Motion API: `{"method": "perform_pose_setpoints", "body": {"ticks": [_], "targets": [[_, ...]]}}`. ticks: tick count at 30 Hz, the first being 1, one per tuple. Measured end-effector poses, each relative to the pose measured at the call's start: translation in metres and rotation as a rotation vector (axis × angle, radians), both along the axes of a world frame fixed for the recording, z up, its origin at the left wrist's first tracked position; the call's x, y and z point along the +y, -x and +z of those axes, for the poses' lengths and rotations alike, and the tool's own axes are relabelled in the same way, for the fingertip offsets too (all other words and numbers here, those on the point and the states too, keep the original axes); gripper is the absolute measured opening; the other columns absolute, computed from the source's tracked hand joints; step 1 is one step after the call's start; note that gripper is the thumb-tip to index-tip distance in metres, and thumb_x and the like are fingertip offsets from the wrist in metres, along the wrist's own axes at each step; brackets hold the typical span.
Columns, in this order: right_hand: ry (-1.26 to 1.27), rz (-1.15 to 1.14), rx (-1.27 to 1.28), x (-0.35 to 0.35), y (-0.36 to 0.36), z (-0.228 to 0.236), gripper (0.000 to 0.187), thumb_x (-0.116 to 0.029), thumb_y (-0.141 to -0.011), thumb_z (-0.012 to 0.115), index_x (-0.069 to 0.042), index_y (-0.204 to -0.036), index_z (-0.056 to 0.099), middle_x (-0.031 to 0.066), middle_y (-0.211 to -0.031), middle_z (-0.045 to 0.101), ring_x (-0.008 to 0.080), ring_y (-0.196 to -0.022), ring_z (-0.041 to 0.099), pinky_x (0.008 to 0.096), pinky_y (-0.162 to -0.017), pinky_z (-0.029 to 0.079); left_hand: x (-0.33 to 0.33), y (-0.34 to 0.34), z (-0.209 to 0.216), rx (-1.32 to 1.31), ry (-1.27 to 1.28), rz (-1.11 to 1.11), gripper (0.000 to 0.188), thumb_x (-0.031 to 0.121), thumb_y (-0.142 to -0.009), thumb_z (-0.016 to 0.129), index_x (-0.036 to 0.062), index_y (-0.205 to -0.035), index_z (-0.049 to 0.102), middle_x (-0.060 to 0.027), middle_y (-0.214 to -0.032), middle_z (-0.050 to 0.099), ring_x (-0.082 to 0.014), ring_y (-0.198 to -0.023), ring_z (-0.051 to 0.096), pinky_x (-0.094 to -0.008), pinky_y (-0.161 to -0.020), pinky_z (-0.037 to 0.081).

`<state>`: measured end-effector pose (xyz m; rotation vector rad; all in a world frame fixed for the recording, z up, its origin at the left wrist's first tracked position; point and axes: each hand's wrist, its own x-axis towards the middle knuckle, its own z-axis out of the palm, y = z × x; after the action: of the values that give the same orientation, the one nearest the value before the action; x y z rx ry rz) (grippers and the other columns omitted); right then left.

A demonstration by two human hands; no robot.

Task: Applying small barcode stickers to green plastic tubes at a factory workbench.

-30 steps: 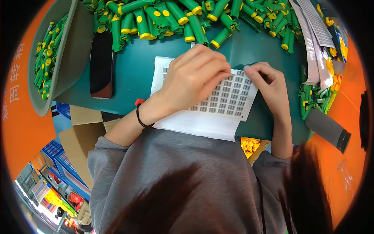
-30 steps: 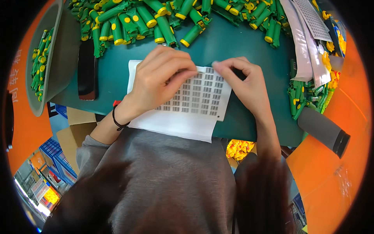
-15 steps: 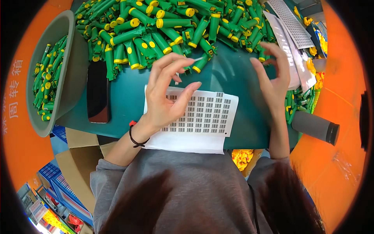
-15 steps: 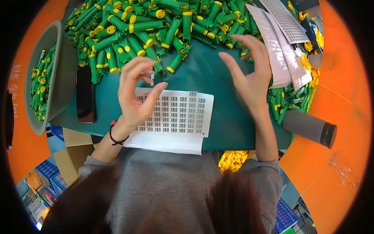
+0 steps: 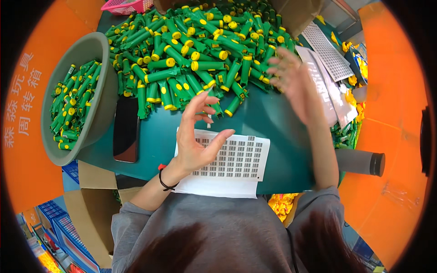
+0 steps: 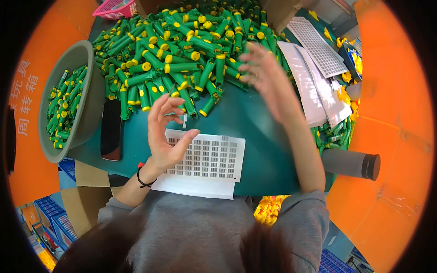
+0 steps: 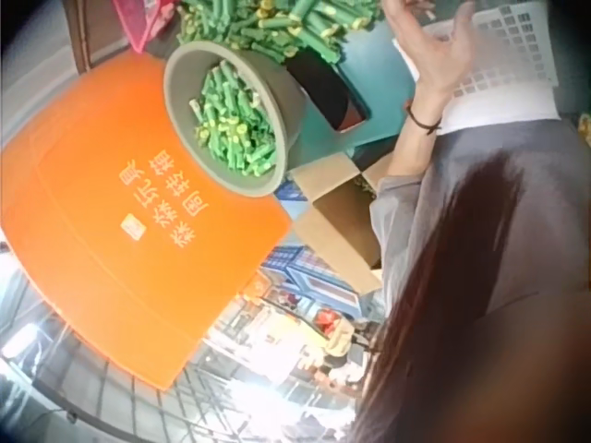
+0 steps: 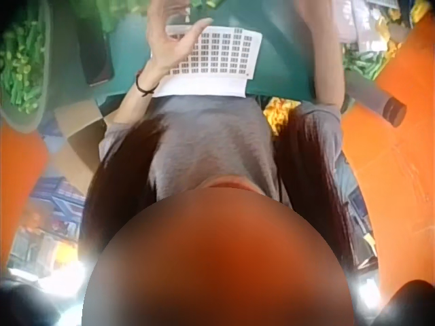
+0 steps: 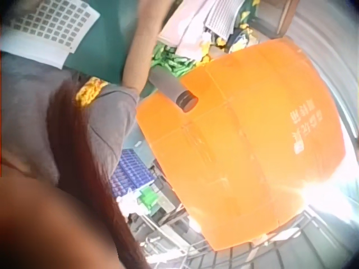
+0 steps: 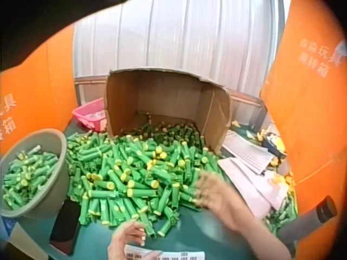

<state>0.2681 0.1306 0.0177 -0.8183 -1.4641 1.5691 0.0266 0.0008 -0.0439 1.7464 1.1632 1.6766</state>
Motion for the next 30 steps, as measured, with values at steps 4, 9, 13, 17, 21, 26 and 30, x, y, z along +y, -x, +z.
{"method": "perform_pose_setpoints", "body": {"ticks": [4,9,13,17,21,26,30], "targets": [[0.151,0.105,-0.013,-0.053,0.041,-0.007,0.093,-0.07,-0.094,0.051,-0.006,-0.156,0.026,0.0138,-0.145,0.046,0.0234,-0.129,0.048,0.0382,-0.111,0.036,-0.004,-0.001,0.043,-0.187,0.07,-0.114,0.092,-0.001,-0.079,0.081,0.0033,-0.153,0.025,-0.0176,-0.12,0.067,-0.0217,-0.106,0.065,-0.0314,-0.086,0.053],[0.027,0.056,0.041,-0.074,0.063,-0.024,0.094,-0.05,-0.087,0.075,-0.008,-0.156,0.026,0.0133,-0.142,0.044,0.023,-0.127,0.046,0.0367,-0.107,0.04,-0.006,-0.009,0.062,-0.299,0.181,-0.204,0.096,-0.01,-0.078,0.078,0.0012,-0.154,0.021,-0.0164,-0.11,0.072,-0.02,-0.1,0.071,-0.0338,-0.091,0.056],[0.033,0.086,0.087,-0.081,0.066,-0.03,0.092,-0.045,-0.088,0.076,-0.008,-0.156,0.026,0.0128,-0.142,0.044,0.0216,-0.124,0.047,0.0348,-0.102,0.04,-0.014,-0.007,0.057,-0.397,0.252,-0.205,0.09,-0.009,-0.083,0.075,0.0008,-0.154,0.022,-0.0143,-0.099,0.074,-0.0189,-0.093,0.072,-0.0335,-0.09,0.056],[0.026,0.097,0.077,-0.079,0.065,-0.032,0.091,-0.039,-0.087,0.078,-0.008,-0.156,0.027,0.0104,-0.139,0.049,0.0199,-0.12,0.05,0.034,-0.102,0.041,-0.018,0.001,0.049,-0.371,0.308,-0.161,0.084,-0.008,-0.084,0.075,0.0001,-0.152,0.025,-0.0123,-0.094,0.074,-0.018,-0.092,0.072,-0.0325,-0.09,0.055],[-0.137,-0.017,-0.047,-0.067,0.063,-0.026,0.09,-0.049,-0.084,0.077,-0.004,-0.151,0.037,0.0106,-0.133,0.054,0.0199,-0.117,0.054,0.0326,-0.099,0.043,-0.014,0.011,0.045,-0.396,0.306,-0.152,0.082,-0.007,-0.085,0.074,0.0001,-0.151,0.026,-0.0118,-0.095,0.073,-0.0178,-0.095,0.07,-0.0322,-0.091,0.054],[-0.658,-0.425,-0.568,-0.002,0.039,-0.012,0.046,-0.015,-0.089,0.075,-0.003,-0.131,0.059,0.0072,-0.12,0.064,0.0132,-0.105,0.06,0.0276,-0.088,0.048,0.008,0.03,0.055,-0.081,0.125,0.005,0.083,-0.001,-0.086,0.074,0.0015,-0.153,0.025,-0.0143,-0.111,0.069,-0.0186,-0.104,0.066,-0.0327,-0.094,0.051],[-0.525,-0.316,-0.777,0.029,0.049,-0.008,0.045,-0.022,-0.086,0.08,-0.003,-0.123,0.063,0.0047,-0.095,0.067,0.0105,-0.078,0.062,0.0242,-0.07,0.05,0.013,0.025,0.057,-0.029,0.111,-0.007,0.085,0.0,-0.086,0.075,0.0033,-0.154,0.024,-0.0131,-0.11,0.07,-0.0187,-0.104,0.066,-0.031,-0.091,0.05]]}}
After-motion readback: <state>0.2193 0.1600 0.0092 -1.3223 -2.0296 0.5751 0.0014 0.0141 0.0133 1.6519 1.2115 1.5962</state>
